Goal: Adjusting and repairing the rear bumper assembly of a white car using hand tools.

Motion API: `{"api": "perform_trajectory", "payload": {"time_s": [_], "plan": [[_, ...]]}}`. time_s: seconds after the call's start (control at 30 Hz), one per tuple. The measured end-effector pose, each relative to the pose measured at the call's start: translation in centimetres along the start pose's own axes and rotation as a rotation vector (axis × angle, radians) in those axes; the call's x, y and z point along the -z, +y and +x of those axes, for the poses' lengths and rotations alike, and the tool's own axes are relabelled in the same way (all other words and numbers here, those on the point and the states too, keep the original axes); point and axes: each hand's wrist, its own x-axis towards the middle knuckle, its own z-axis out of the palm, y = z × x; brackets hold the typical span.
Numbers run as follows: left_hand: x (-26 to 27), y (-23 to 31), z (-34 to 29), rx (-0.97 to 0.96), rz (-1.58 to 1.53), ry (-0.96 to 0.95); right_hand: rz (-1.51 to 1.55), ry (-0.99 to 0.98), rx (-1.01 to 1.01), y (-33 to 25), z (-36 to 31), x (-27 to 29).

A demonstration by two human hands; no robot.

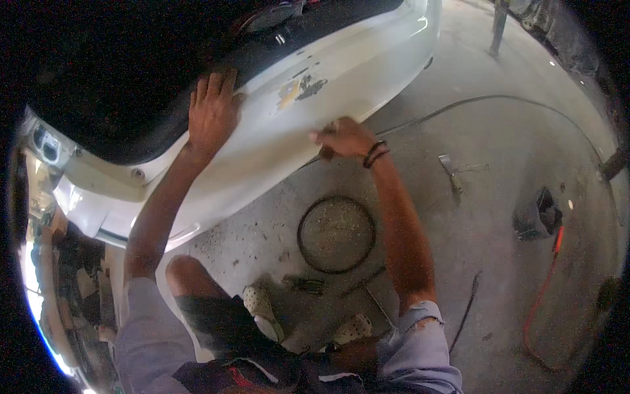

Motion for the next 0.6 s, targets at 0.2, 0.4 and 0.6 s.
{"api": "perform_trajectory", "payload": {"time_s": [0.2, 0.4, 0.6], "plan": [[0.8, 0.8, 1.7, 0.051, -0.053, 0.073, -0.732, 0.757, 0.945, -10.2, 4.4, 4.7], [0.4, 0.5, 2.6, -0.1, 0.081, 0.126, -1.191, 0.563, 0.858, -12.1, 10.8, 6.8], [0.4, 0.4, 3.5, -0.125, 0.149, -0.059, -0.854, 0.712, 1.051, -9.8, 11.4, 5.7]]}}
